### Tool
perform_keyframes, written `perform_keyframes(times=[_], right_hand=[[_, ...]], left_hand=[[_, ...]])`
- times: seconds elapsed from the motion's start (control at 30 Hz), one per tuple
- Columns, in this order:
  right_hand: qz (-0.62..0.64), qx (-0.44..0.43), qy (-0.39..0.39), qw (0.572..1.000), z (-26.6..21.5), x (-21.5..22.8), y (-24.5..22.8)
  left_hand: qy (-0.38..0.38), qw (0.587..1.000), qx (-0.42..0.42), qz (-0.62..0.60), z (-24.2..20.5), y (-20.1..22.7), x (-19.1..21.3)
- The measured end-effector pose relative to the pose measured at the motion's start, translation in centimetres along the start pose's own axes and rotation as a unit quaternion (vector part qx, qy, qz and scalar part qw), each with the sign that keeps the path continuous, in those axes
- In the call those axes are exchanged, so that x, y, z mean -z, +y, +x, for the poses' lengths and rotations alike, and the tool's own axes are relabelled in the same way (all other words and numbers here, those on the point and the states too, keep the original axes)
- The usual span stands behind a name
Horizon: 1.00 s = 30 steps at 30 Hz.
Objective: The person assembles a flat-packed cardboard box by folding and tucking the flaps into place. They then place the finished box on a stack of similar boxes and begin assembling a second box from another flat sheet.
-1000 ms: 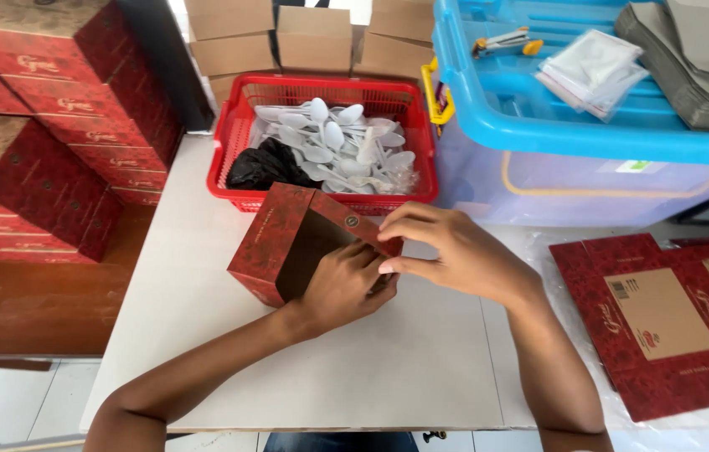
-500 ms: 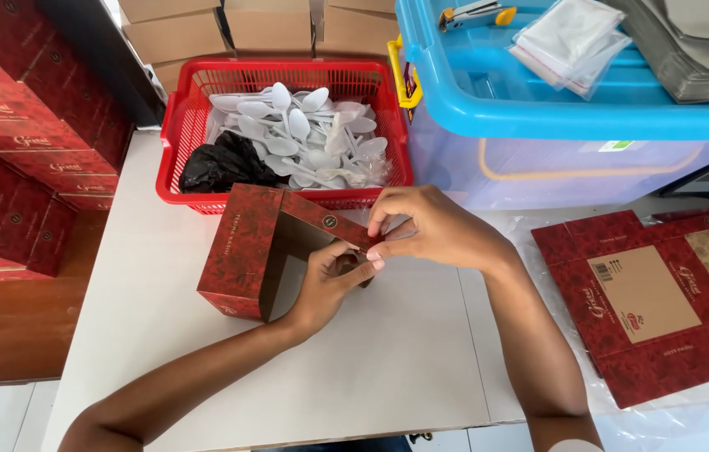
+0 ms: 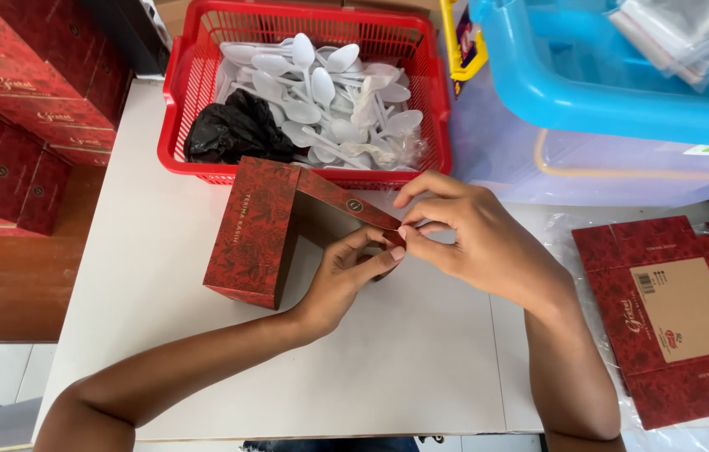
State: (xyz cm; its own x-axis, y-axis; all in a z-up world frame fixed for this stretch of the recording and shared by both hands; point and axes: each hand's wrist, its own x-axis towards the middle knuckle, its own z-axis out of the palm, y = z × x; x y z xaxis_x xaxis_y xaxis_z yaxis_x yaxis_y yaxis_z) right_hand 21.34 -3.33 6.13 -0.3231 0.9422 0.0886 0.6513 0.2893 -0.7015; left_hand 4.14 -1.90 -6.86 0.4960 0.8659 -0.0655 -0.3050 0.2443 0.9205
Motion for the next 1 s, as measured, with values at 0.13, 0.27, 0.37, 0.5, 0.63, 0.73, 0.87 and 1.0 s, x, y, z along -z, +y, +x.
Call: perform_keyframes(times=[0.13,0.27,0.37,0.5,0.63,0.73,0.87,1.0], right_hand=[[-0.085,0.036,0.005,0.996,0.1,-0.6,-0.1],[-0.068,0.063,0.024,0.995,0.5,-1.1,-0.3],[-0.059,0.068,0.030,0.996,0.5,-1.4,-0.3],[-0.065,0.069,0.039,0.995,0.6,-1.7,-0.4],[-0.082,0.062,0.037,0.994,0.4,-2.2,-0.7],[-0.106,0.064,0.032,0.992,0.3,-2.4,-0.8],[-0.130,0.065,0.038,0.989,0.2,-2.6,-0.9],[-0.167,0.075,0.064,0.981,0.1,-3.2,-1.1]], left_hand=[[-0.028,0.999,0.018,-0.011,-0.4,1.6,0.3],[-0.003,1.000,0.005,-0.022,-0.3,1.2,0.4],[0.024,0.999,0.013,-0.025,-0.5,1.2,0.4],[0.037,0.998,0.018,-0.056,-0.7,1.2,0.3],[0.053,0.992,0.100,-0.062,-0.9,1.9,0.1],[0.069,0.985,0.136,-0.081,-1.0,2.4,0.1],[0.075,0.981,0.155,-0.088,-1.0,3.0,0.0],[0.089,0.978,0.157,-0.108,-0.8,3.0,0.2]])
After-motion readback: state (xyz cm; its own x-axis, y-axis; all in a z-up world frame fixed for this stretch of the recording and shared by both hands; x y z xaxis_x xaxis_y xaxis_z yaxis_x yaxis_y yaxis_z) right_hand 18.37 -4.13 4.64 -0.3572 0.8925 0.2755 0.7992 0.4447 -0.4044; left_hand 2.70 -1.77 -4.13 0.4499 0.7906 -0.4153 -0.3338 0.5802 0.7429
